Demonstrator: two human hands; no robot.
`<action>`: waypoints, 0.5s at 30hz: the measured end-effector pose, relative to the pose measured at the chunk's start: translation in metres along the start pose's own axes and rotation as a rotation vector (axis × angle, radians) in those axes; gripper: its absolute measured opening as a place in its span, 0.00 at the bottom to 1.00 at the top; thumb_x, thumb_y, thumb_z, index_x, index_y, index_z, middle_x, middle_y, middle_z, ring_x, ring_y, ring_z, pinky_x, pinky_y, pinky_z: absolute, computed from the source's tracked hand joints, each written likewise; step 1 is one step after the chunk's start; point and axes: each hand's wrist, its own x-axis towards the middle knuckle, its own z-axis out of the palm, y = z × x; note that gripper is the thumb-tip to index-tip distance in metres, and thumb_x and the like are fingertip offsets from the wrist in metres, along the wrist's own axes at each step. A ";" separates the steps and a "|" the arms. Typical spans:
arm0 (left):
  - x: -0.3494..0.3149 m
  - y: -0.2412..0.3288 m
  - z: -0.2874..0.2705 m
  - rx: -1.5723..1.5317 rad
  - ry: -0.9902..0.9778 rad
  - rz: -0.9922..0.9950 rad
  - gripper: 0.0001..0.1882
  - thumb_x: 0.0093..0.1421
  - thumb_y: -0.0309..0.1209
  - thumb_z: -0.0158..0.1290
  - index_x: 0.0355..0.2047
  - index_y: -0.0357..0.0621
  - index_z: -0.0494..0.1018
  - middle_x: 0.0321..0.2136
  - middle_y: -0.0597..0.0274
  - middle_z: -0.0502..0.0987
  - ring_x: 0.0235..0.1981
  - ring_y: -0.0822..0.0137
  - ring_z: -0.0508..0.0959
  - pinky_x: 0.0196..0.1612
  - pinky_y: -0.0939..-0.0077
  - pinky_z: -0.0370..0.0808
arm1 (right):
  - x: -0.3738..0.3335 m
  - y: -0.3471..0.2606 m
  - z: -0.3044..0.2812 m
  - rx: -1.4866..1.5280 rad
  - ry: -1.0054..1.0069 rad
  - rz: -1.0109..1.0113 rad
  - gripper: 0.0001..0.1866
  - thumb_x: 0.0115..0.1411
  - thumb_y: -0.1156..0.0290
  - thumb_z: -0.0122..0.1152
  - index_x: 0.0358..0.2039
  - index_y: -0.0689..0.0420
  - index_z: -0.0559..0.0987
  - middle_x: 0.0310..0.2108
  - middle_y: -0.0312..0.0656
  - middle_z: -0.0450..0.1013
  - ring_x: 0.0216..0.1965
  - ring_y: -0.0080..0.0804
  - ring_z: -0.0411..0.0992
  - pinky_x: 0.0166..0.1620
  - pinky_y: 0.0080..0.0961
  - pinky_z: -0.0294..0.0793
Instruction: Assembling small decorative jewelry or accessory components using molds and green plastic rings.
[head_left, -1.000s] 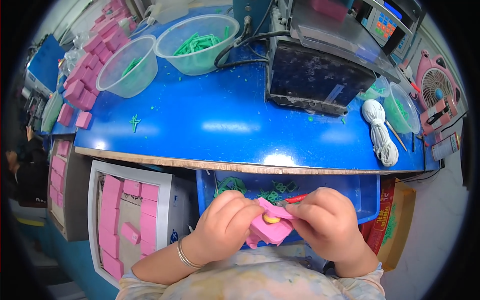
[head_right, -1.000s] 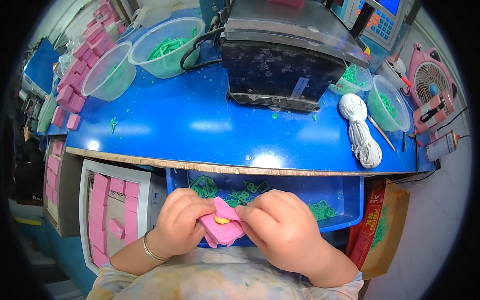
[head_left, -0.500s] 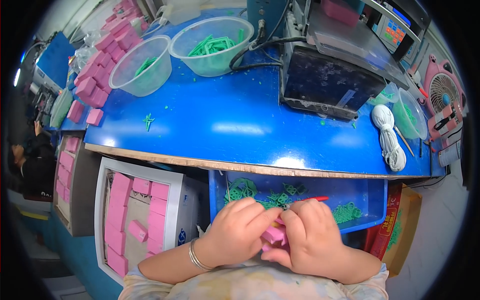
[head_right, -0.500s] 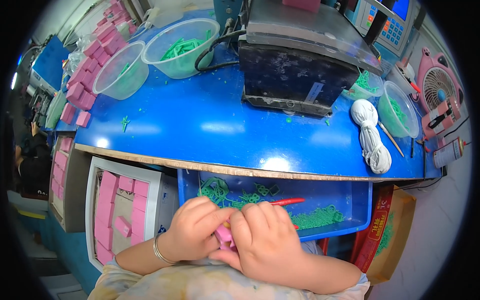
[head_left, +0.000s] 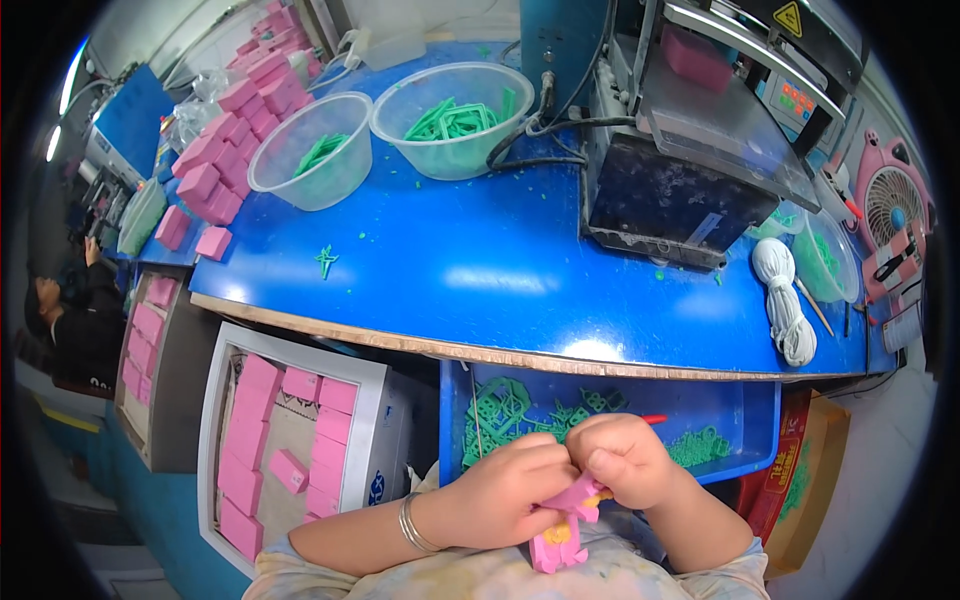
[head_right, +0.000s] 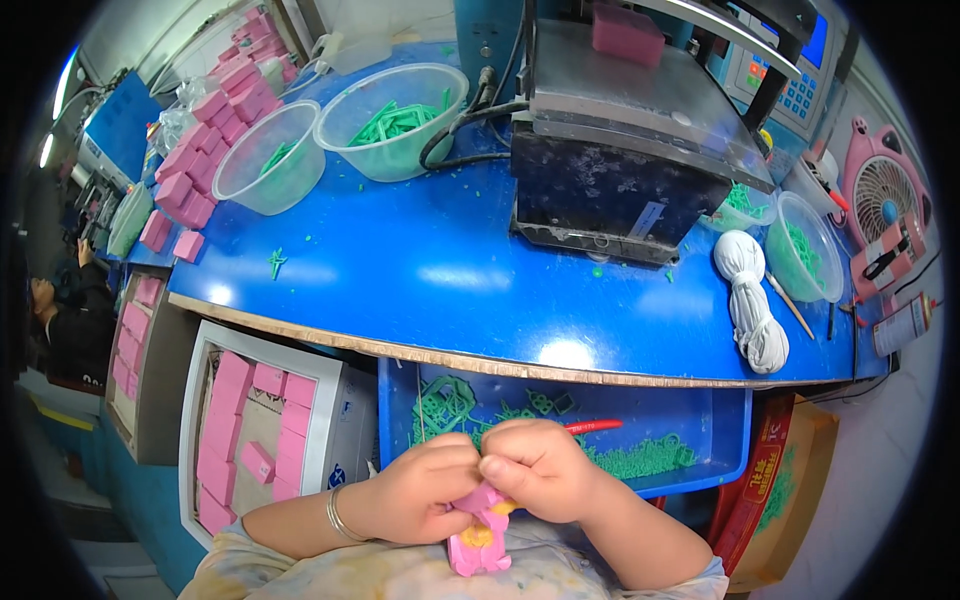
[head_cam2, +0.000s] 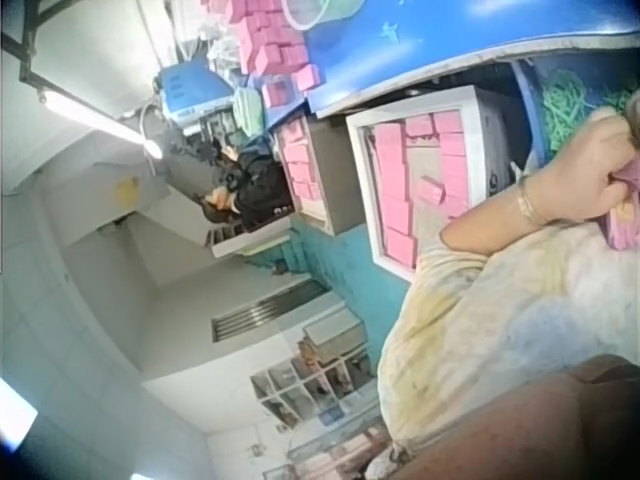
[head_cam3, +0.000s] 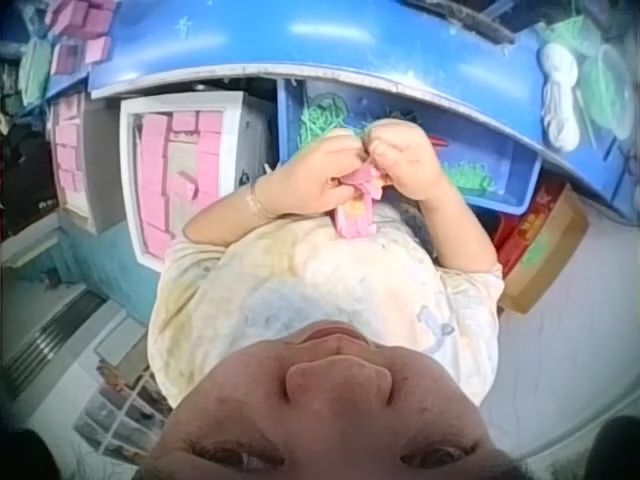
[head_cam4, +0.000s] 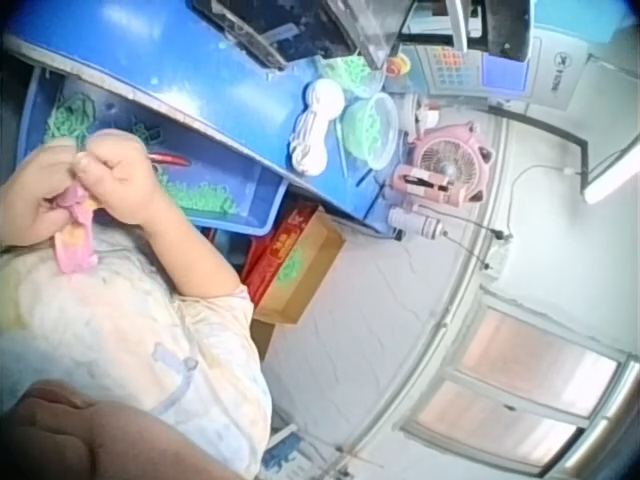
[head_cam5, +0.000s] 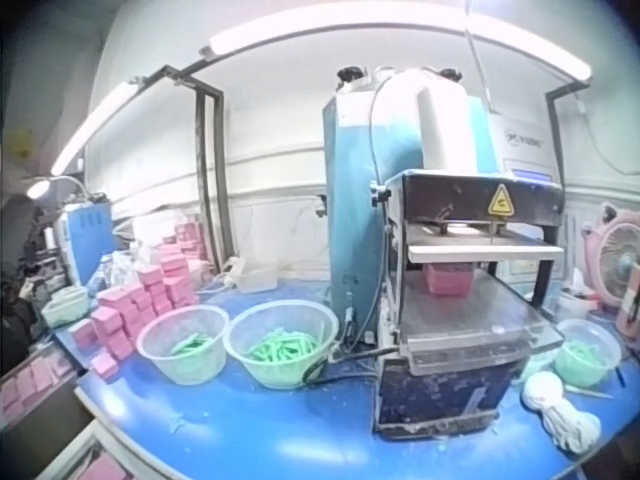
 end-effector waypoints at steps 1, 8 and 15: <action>0.000 0.000 -0.001 0.004 0.004 0.000 0.12 0.40 0.23 0.60 0.24 0.38 0.69 0.24 0.57 0.66 0.26 0.58 0.66 0.29 0.67 0.66 | -0.002 -0.001 0.003 -0.001 -0.005 -0.003 0.13 0.58 0.68 0.55 0.19 0.58 0.69 0.17 0.39 0.65 0.20 0.29 0.65 0.25 0.25 0.63; 0.001 -0.001 -0.005 -0.038 0.175 -0.374 0.16 0.48 0.32 0.61 0.36 0.40 0.71 0.29 0.57 0.72 0.33 0.58 0.71 0.39 0.67 0.67 | -0.003 -0.015 0.024 0.044 0.682 0.153 0.17 0.40 0.69 0.74 0.26 0.61 0.74 0.25 0.36 0.72 0.27 0.24 0.70 0.28 0.22 0.66; -0.001 -0.012 -0.006 0.084 0.162 -0.062 0.17 0.44 0.28 0.62 0.35 0.39 0.72 0.29 0.57 0.72 0.33 0.59 0.71 0.39 0.68 0.67 | -0.002 -0.029 0.021 -0.716 0.466 -0.249 0.15 0.36 0.70 0.72 0.25 0.60 0.77 0.23 0.40 0.70 0.27 0.33 0.69 0.31 0.26 0.64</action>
